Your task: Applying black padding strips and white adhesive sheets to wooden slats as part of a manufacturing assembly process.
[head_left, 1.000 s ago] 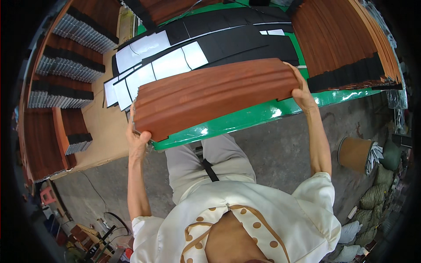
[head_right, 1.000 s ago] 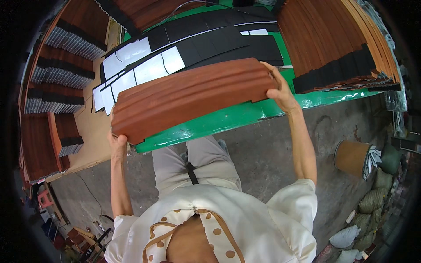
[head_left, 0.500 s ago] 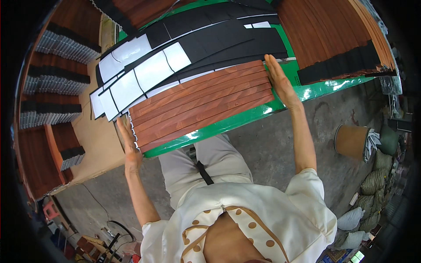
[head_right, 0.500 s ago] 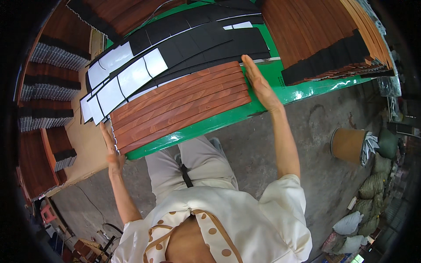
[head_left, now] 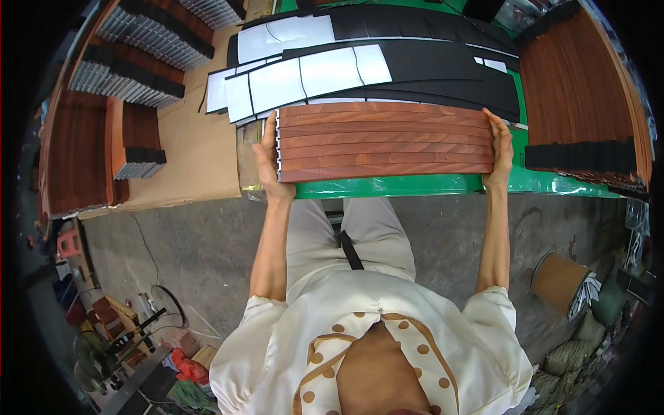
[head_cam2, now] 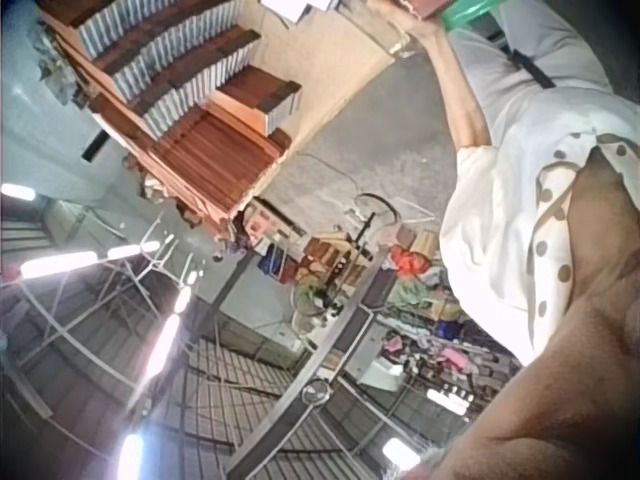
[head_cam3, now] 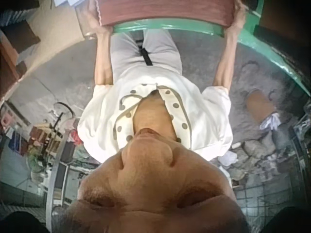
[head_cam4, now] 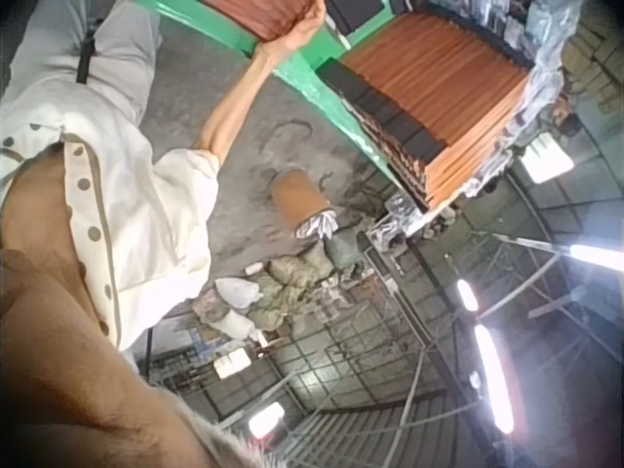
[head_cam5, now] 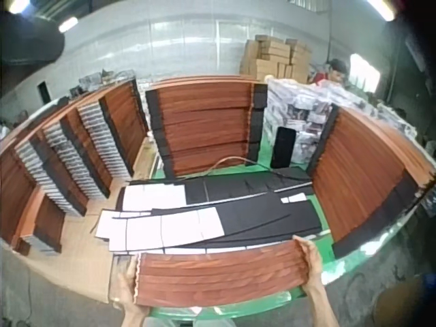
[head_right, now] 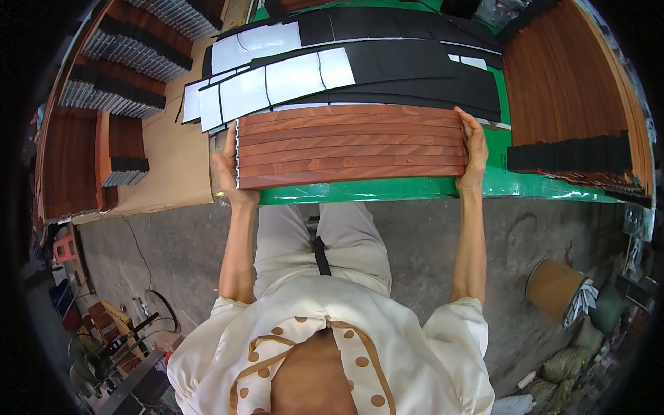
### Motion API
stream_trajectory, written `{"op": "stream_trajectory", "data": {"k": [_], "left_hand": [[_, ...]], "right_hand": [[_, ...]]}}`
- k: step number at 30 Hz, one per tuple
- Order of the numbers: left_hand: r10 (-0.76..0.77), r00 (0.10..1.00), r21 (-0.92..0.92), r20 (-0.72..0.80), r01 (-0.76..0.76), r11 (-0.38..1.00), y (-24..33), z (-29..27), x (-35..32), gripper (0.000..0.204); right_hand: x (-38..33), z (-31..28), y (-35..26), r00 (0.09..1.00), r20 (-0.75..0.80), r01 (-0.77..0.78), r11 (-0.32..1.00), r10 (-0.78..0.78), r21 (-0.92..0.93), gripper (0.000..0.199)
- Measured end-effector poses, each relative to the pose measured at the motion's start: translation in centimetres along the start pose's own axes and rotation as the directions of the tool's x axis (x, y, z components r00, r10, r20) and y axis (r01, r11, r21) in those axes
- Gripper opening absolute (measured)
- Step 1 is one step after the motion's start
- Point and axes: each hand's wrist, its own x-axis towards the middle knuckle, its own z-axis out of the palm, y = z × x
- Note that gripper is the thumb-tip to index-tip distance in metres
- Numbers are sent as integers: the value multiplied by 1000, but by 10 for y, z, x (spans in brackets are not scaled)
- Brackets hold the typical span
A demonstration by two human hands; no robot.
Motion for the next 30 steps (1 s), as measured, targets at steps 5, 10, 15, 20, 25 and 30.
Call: {"op": "stream_trajectory", "data": {"k": [5,10,15,20,25,30], "left_hand": [[133,991,-65,29,-131,989,25,8,4,75],[-180,983,10,47,180,984,-100,-84,-2,64],[-331,887,-813,322,438,383,-129,-141,4,64],[-39,985,19,169,36,999,-3,-10,-5,73],[-139,990,-203,0,136,970,-13,4,-7,71],[-37,999,-290,11,38,956,-6,5,-3,68]], "right_hand": [[5,-1,-31,988,-48,145,989,-144,15,61],[-2,-18,15,994,-83,70,996,-74,-58,53],[1,-5,3,1000,9,-20,996,21,-89,65],[-11,-15,2,993,46,-114,977,108,178,76],[-5,-11,9,1000,5,5,995,-6,104,73],[-3,-14,-7,993,-113,63,962,-34,266,55]]}}
